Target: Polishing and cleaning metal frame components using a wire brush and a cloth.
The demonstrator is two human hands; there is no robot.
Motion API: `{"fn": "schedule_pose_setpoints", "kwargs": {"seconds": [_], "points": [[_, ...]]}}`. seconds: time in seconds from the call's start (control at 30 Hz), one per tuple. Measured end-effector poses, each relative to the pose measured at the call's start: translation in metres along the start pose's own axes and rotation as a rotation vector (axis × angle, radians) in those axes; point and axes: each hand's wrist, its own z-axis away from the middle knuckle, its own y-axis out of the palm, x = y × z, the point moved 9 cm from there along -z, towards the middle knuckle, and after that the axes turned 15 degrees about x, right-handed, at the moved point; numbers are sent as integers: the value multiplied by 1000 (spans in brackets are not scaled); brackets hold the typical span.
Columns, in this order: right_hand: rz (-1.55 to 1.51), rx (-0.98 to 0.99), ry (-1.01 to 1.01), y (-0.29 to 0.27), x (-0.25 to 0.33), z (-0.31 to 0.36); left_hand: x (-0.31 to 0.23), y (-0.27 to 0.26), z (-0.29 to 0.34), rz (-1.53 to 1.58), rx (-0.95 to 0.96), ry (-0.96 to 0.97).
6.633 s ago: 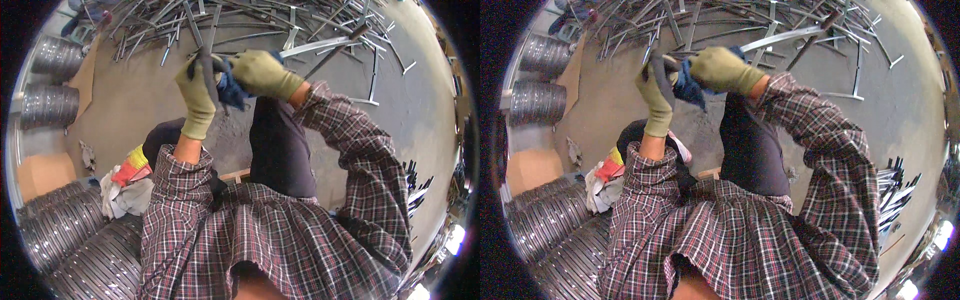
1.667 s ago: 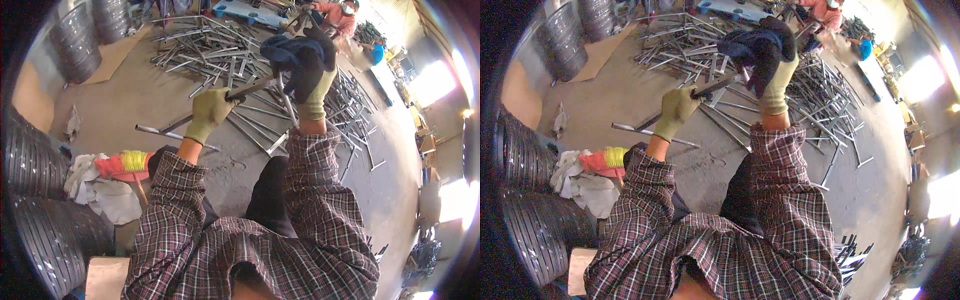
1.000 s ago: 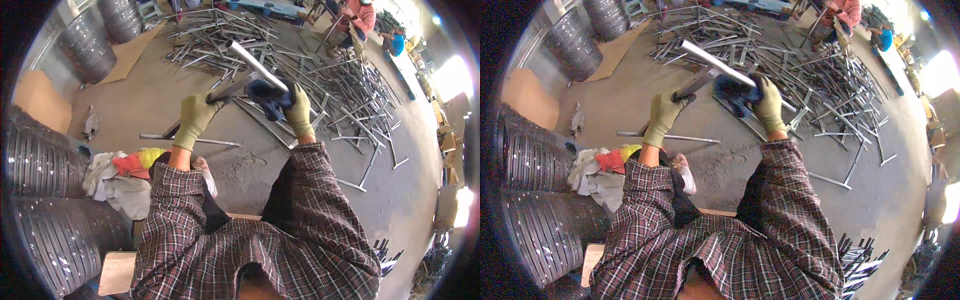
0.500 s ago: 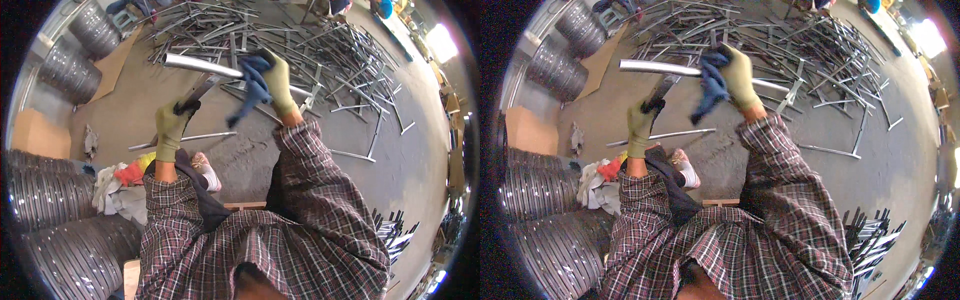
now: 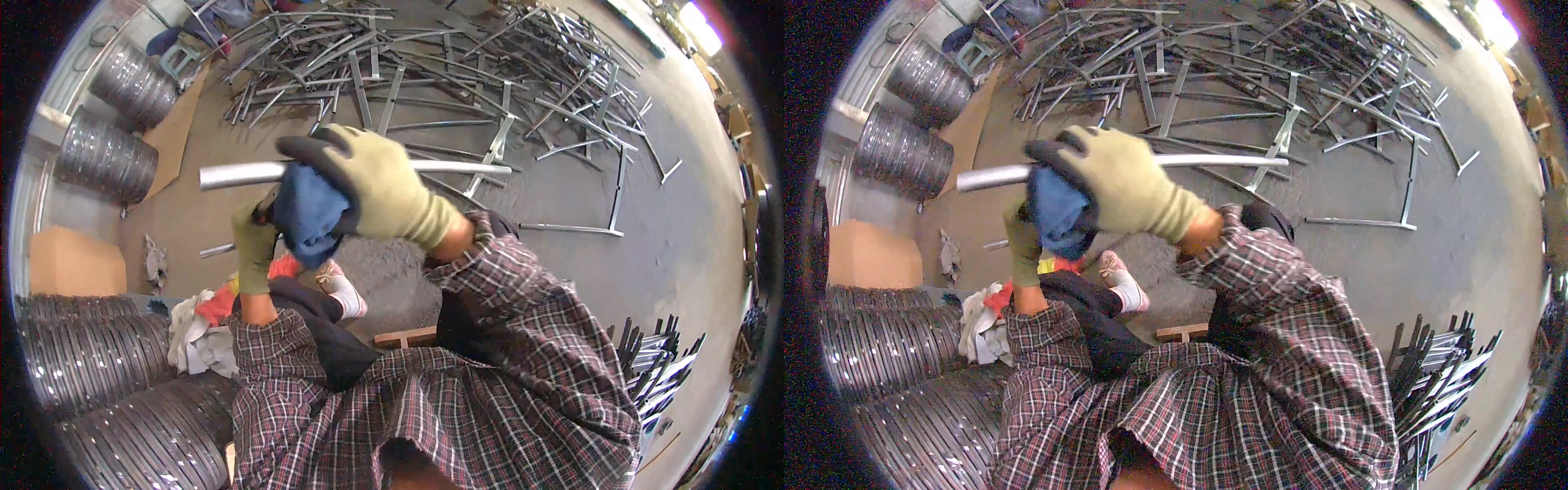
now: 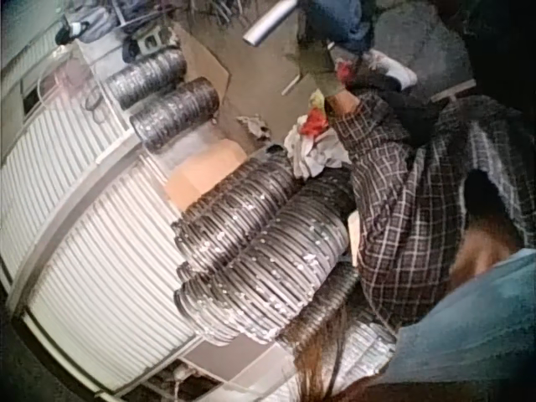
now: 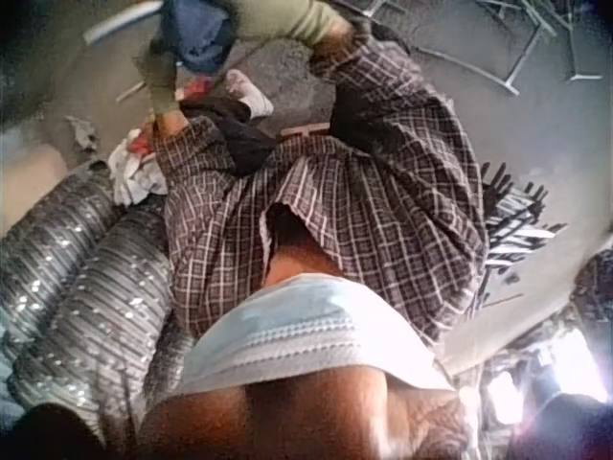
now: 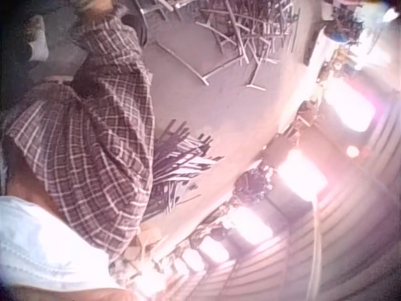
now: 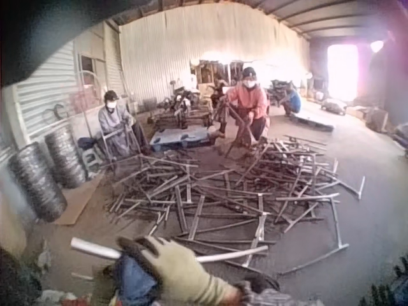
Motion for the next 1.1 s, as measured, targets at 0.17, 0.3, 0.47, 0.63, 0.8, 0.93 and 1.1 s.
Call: {"fn": "schedule_pose_setpoints", "kwargs": {"seconds": [0.17, 0.3, 0.47, 0.63, 0.8, 0.93, 1.1], "points": [[43, 73, 417, 23, -182, 123, 11, -3, 4, 329, -103, -151], [178, 85, 740, 24, -282, 228, 71, -5, -14, 19, -157, -185], [175, -71, 176, 16, -91, 59, 85, -8, 1, 224, -77, -220], [285, 80, 379, 32, -157, 87, 88, -15, 11, 445, -31, -102], [230, -58, 569, 16, -285, 220, 81, -4, -20, 490, -68, -112], [159, -154, 217, 6, -141, 73, 42, 2, -25, 391, -69, -88], [204, -206, 25, -8, -54, 22, 70, -4, -14, 229, -94, -62]]}}
